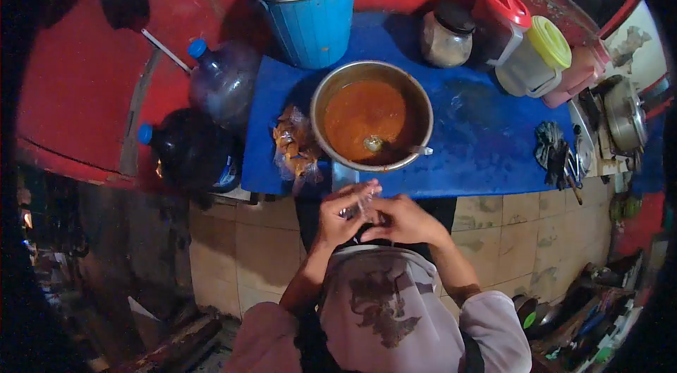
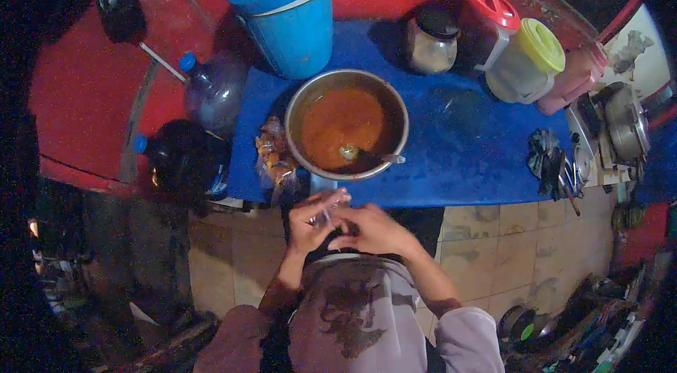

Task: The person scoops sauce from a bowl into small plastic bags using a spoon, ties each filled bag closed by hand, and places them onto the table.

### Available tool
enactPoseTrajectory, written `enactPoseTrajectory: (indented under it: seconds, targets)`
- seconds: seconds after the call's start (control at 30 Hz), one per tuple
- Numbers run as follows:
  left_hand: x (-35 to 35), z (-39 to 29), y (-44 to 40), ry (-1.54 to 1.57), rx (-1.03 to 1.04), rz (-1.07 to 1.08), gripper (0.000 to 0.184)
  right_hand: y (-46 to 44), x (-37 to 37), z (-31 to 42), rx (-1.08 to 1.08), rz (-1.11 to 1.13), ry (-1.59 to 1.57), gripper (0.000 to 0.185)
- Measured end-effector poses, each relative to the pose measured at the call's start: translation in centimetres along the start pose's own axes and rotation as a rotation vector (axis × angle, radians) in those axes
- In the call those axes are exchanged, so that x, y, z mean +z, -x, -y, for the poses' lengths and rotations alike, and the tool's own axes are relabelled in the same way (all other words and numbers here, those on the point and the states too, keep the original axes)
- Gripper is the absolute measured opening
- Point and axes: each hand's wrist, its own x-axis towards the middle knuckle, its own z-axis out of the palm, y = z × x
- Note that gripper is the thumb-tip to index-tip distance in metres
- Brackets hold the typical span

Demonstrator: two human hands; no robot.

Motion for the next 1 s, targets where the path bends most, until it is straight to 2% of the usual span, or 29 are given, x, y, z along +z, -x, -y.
enactPoseTrajectory:
  seconds: [0.03, 0.07, 0.1, 0.13, 0.17, 0.23, 0.27, 0.33, 0.37, 0.4, 0.43, 0.47, 0.5, 0.53, 0.57, 0.6, 0.63, 0.67, 0.73, 0.8, 0.87, 1.0]
  targets:
    - [0.1, 0.3, 0.3, 0.179, -0.086, -0.103, 0.035, 0.5, -1.0, 1.1, -0.012, -0.177, -0.03, 0.041]
    - [0.2, 0.5, 0.4, 0.464, -0.079, -0.137, 0.033, 0.7, -2.2, 2.5, -0.021, -0.456, 0.091, 0.039]
    - [-0.1, 0.8, 0.5, 0.66, -0.136, -0.158, 0.036, 0.7, -3.3, 2.3, 0.073, -0.651, 0.144, 0.035]
    - [-0.4, 1.1, 0.7, 0.856, -0.194, -0.176, 0.038, 0.4, -4.2, 2.0, 0.143, -0.83, 0.439, 0.029]
    - [-0.6, 1.3, 0.9, 0.855, -0.193, -0.177, 0.038, -0.2, -5.0, 1.6, 0.275, -0.884, 0.615, 0.026]
    - [-0.6, 1.6, 0.6, 0.913, -0.249, -0.332, 0.04, -0.8, -6.0, -1.0, 0.311, -0.854, 0.611, 0.025]
    - [-0.4, 1.8, 0.1, 0.917, -0.243, -0.335, 0.04, -1.1, -6.6, -2.0, 0.342, -0.818, 0.606, 0.025]
    - [-0.2, 2.3, -0.7, 1.105, -0.316, -0.598, 0.038, -2.1, -8.0, -1.4, 0.298, -0.833, 0.587, 0.026]
    - [-0.7, 2.6, -0.5, 1.285, -0.155, -0.394, 0.034, -2.8, -8.8, -1.1, 0.301, -0.817, 0.444, 0.027]
    - [-0.6, 2.1, -0.8, 1.284, -0.159, -0.393, 0.034, -3.5, -9.6, -1.1, 0.309, -0.802, 0.301, 0.029]
    - [-0.3, 1.0, -1.5, 1.311, -0.195, -0.463, 0.035, -4.8, -10.1, -1.9, 0.123, -0.862, 0.317, 0.028]
    - [0.0, 0.2, -2.1, 1.336, -0.231, -0.531, 0.037, -5.9, -10.5, -2.4, 0.131, -0.869, 0.316, 0.028]
    - [0.3, -0.3, -2.5, 1.337, -0.239, -0.524, 0.037, -7.2, -10.8, -2.4, 0.229, -0.767, 0.046, 0.027]
    - [0.6, -0.7, -3.1, 1.235, -0.146, -0.495, 0.038, -8.3, -10.9, -2.5, 0.316, -0.657, -0.223, 0.025]
    - [0.6, -0.9, -3.3, 1.13, -0.053, -0.465, 0.039, -9.2, -10.8, -2.8, 0.316, -0.663, -0.225, 0.025]
    - [0.6, -0.7, -3.3, 1.127, -0.058, -0.459, 0.039, -10.1, -10.6, -3.1, 0.311, -0.576, -0.287, 0.023]
    - [0.5, -0.3, -3.3, 1.002, -0.094, -0.539, 0.039, -10.6, -10.5, -3.3, 0.305, -0.487, -0.349, 0.022]
    - [0.4, -0.1, -3.3, 0.875, -0.129, -0.616, 0.04, -10.8, -10.5, -3.5, 0.305, -0.492, -0.355, 0.022]
    - [-0.2, -0.6, -3.3, 0.804, -0.191, -0.626, 0.04, -11.1, -10.5, -3.2, 0.259, -0.657, -0.319, 0.021]
    - [-0.5, -1.3, -3.4, 0.733, -0.251, -0.64, 0.041, -10.7, -11.4, -2.0, 0.242, -0.679, -0.356, 0.02]
    - [-0.3, -1.8, -3.9, 0.539, -0.396, -0.636, 0.044, -10.2, -12.4, 0.0, 0.225, -0.7, -0.391, 0.02]
    - [0.5, -1.9, -5.7, 0.527, -0.34, -0.635, 0.048, -9.4, -13.8, 3.0, 0.137, -0.719, -0.35, 0.02]
